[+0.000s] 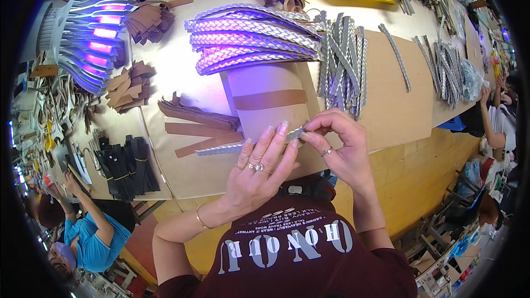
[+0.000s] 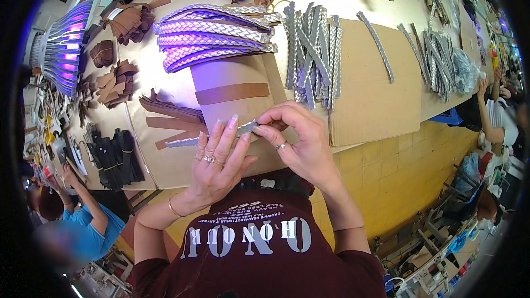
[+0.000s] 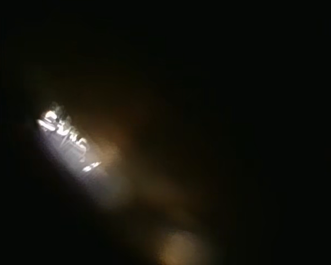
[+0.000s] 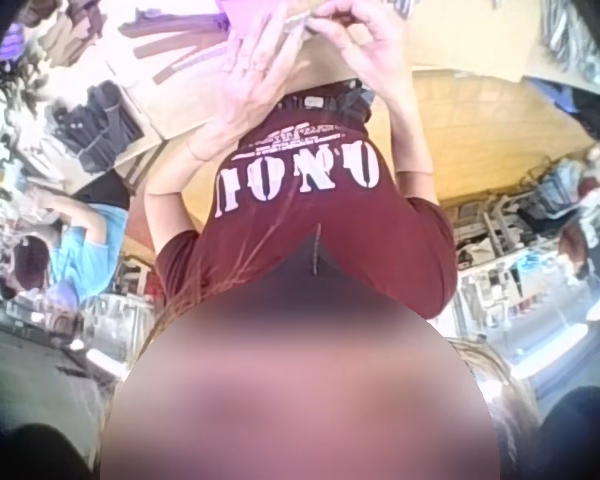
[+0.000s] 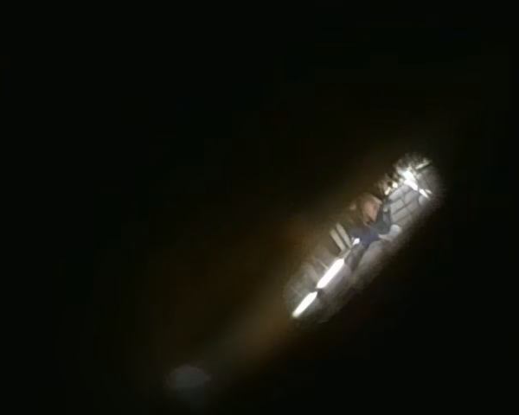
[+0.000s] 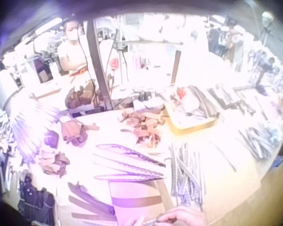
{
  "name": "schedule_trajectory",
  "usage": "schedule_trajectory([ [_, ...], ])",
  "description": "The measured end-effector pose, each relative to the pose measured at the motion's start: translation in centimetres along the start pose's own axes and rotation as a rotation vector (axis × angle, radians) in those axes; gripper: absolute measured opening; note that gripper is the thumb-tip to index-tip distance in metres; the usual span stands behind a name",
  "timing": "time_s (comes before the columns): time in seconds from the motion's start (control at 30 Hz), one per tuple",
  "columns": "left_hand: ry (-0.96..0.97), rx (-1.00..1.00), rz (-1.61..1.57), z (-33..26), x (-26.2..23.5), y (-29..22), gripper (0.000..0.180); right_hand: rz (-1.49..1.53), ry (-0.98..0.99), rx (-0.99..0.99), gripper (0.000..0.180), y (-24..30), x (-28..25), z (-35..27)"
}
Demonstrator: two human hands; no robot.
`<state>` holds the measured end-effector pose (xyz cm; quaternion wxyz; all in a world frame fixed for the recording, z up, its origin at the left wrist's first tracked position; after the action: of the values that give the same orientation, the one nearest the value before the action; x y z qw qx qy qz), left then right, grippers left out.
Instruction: The person repeatedly wraps silver braided straps around a cylindrical cardboard form, then removes them and places them on the table. The person also handles brown leather strips, folding and arranging them on the table.
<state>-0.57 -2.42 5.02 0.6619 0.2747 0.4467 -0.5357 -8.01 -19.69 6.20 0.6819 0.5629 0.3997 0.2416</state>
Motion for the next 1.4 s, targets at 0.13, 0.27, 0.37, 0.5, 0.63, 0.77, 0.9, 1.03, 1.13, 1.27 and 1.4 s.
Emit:
schedule_trajectory([
  [0.13,-0.034,0.020,-0.052,0.0,0.1,0.0,0.048,0.003,0.011,0.017,0.011,-0.1,0.1,0.4],
  [0.27,-0.028,0.009,-0.057,-0.1,0.2,-0.1,0.046,-0.007,0.034,-0.029,0.010,-0.2,0.0,0.7],
  [0.37,-0.020,0.007,-0.040,-0.2,0.2,-0.3,0.045,-0.013,0.079,-0.008,0.010,0.0,-0.1,1.2],
  [0.5,-0.039,0.005,-0.019,-0.2,0.3,-0.5,0.044,-0.052,0.185,0.063,0.010,0.2,-0.4,2.1],
  [0.63,-0.063,0.000,-0.011,-0.2,0.6,-0.5,0.043,-0.096,0.214,0.024,0.011,0.5,-0.1,2.4],
  [0.77,-0.070,0.003,0.003,-0.1,0.7,-0.6,0.041,-0.217,0.244,0.000,0.011,1.0,0.2,2.2],
  [0.9,-0.062,-0.034,0.014,0.0,0.7,-0.8,0.027,-0.438,0.191,-0.107,0.011,2.5,0.4,1.3],
  [1.03,-0.088,-0.048,0.029,0.1,0.8,-0.9,0.021,-0.559,0.223,-0.107,0.009,3.8,0.3,0.5],
  [1.13,-0.103,-0.035,0.046,0.1,0.9,-0.9,0.021,-0.425,0.284,-0.028,0.009,4.0,0.2,0.5],
  [1.27,-0.068,-0.044,0.011,-0.1,0.9,-0.8,0.023,-0.001,0.347,0.172,0.012,4.6,-1.1,0.6],
  [1.4,-0.075,-0.054,0.004,-0.3,1.1,-0.9,0.025,-0.088,0.167,0.104,0.024,4.7,-1.9,0.9],
])
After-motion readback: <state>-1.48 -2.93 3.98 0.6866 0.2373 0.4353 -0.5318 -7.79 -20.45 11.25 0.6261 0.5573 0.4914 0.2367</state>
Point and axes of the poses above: each hand's wrist, its own z-axis towards the middle knuckle, its own x-axis out of the palm, y = z × x, the point moved 2 cm from there along z, towards the middle knuckle, and after that the axes turned 7 degrees about -y, right-handed, at the moved point
